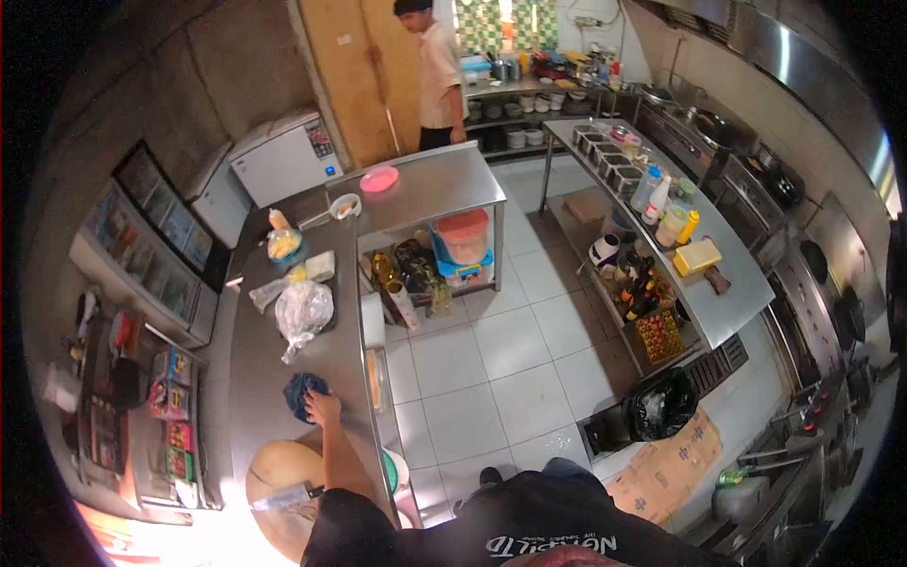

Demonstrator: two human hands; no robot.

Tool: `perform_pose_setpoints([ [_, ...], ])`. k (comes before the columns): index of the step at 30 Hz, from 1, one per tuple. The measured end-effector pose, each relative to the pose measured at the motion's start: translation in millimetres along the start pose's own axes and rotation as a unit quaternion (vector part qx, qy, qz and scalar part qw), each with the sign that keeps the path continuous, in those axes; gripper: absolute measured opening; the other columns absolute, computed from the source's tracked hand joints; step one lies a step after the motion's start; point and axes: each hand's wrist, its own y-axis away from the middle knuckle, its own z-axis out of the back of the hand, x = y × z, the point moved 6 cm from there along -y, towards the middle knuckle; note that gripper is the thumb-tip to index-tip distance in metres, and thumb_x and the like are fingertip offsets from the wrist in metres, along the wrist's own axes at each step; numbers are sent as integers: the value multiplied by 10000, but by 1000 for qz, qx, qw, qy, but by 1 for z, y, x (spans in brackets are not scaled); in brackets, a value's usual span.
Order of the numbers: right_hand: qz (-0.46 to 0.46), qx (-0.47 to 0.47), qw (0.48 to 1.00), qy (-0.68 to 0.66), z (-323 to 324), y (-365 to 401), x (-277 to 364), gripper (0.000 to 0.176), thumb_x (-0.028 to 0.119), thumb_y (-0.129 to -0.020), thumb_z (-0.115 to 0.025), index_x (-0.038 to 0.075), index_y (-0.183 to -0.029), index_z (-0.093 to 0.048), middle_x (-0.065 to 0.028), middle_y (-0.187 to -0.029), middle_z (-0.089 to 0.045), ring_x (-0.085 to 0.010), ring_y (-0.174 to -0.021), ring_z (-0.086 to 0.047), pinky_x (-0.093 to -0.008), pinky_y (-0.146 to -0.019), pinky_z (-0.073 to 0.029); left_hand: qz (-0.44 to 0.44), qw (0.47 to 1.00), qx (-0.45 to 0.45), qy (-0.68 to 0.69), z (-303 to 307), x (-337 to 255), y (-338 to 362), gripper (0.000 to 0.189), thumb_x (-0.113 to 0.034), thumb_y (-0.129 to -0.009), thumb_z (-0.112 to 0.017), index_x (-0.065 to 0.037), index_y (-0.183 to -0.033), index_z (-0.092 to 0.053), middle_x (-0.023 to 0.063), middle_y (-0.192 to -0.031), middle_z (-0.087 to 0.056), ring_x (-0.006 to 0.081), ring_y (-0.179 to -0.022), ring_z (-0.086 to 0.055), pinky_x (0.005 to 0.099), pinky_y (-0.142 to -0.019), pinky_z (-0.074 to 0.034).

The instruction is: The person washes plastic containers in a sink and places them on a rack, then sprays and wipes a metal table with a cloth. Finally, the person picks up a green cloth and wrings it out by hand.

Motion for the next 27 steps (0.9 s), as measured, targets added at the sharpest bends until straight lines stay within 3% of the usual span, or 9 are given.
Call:
perform_pose_setpoints([
  [7,-80,-51,990,-108,-74,56,-40,471,247,-732,-679,17,-1139,-625,-188,-1079,-660,-304,-1024,-636,-377,-861,-507,-148,982,-84,-87,-7,4,6,437,-258,-880,-585,-78,-1272,-518,144,-1220,-504,337,-1122,-517,481,-850,-485],
  [9,-83,-61,986,-134,-101,58,-32,494,248,-718,-694,10,-1145,-623,-190,-1086,-660,-300,-1027,-637,-371,-866,-508,-92,995,-43,-8,-10,8,15,407,-225,-893,-571,-65,-1263,-518,171,-1164,-513,358,-1125,-519,486,-866,-480],
  [12,-73,-80,979,-172,-107,57,-4,529,249,-698,-717,-1,-1154,-620,-193,-1096,-660,-295,-1032,-638,-361,-874,-510,-164,983,-85,15,-14,2,36,414,-220,-900,-566,-20,-1258,-506,218,-1221,-501,397,-1147,-509,502,-905,-464],
  [15,-48,-97,973,-201,-94,48,14,564,250,-679,-740,-12,-1163,-617,-195,-1106,-660,-289,-1037,-640,-352,-883,-512,-153,986,22,70,10,-6,83,391,-214,-921,-537,67,-1192,-521,252,-1251,-508,422,-1100,-547,464,-858,-496],
  [17,-21,-108,972,-208,-80,40,28,589,251,-665,-755,-20,-1169,-615,-197,-1113,-660,-286,-1040,-640,-346,-888,-514,-270,951,-88,122,-26,0,87,385,-205,-909,-548,66,-1181,-517,266,-1173,-570,428,-1072,-561,454,-857,-494],
  [19,12,-127,978,-166,-49,51,48,679,296,-600,-792,-24,-1172,-614,-203,-1118,-658,-296,-1036,-642,-342,-895,-512,-235,958,-17,163,-21,-17,118,441,-223,-894,-578,58,-1224,-500,280,-1104,-607,401,-999,-609,469,-895,-476],
  [21,20,-102,930,-353,-37,47,51,611,236,-636,-749,-28,-1171,-613,-207,-1120,-657,-307,-1038,-641,-345,-908,-503,-219,941,101,237,19,-53,204,499,-276,-870,-619,69,-1212,-504,274,-1054,-628,404,-1012,-604,465,-890,-478],
  [23,108,-184,937,-276,-43,12,45,482,93,-736,-672,-36,-1193,-588,-210,-1112,-657,-299,-947,-667,-357,-840,-534,-207,940,123,240,-48,-61,234,567,-338,-851,-652,61,-1223,-497,274,-1062,-627,402,-1017,-606,453,-903,-471],
  [27,143,-136,900,-389,50,85,90,337,34,-786,-603,28,-1122,-625,-157,-991,-692,-268,-877,-674,-356,-793,-543,-256,882,293,267,-61,-119,378,608,-399,-850,-669,29,-1240,-486,225,-1131,-618,343,-1019,-614,414,-876,-478],
])
